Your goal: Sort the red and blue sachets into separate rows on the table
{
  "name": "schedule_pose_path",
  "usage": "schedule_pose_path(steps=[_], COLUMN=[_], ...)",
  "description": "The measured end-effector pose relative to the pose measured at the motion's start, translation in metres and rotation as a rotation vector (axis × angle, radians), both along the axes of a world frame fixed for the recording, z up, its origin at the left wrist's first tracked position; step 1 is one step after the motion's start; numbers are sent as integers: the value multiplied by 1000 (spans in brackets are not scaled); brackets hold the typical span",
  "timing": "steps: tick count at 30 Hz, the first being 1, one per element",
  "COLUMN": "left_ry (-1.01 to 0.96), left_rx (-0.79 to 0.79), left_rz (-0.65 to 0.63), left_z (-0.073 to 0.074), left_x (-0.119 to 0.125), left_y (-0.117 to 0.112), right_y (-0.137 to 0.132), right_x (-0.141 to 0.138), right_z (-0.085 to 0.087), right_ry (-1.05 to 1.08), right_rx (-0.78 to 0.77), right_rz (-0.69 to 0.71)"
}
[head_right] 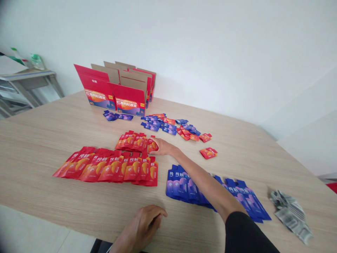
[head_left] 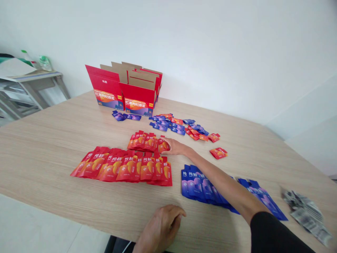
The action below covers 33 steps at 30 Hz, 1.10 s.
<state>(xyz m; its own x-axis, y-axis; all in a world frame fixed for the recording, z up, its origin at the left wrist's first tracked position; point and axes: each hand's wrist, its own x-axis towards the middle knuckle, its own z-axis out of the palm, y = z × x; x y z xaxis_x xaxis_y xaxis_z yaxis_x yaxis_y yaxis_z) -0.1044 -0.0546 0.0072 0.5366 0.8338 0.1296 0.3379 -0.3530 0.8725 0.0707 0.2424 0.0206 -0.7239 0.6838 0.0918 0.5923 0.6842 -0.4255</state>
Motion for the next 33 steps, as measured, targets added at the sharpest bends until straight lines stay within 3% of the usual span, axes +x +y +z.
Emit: schedule_pose_path(steps=[11, 17, 21, 25, 29, 33], left_ry=[1, -31, -71, -77, -99, -90], left_rx=[-17, -11, 20, 146, 293, 315], left_rz=[5, -26, -85, -67, 27, 132], left_z=[-1, 5, 20, 45, 73, 88], left_x=[0, -4, -16, -36, -58, -76], left_y=[-1, -2, -3, 4, 25, 44], right_y=[12, 10, 13, 16, 12, 6], right_x=[-12, -9, -9, -11, -4, 7], right_z=[2, 11, 13, 13, 15, 16], right_ry=[-173, -166, -177, -196, -192, -319], right_rx=[18, 16, 6, 12, 133, 249], right_rz=[-62, 11, -8, 1, 54, 74])
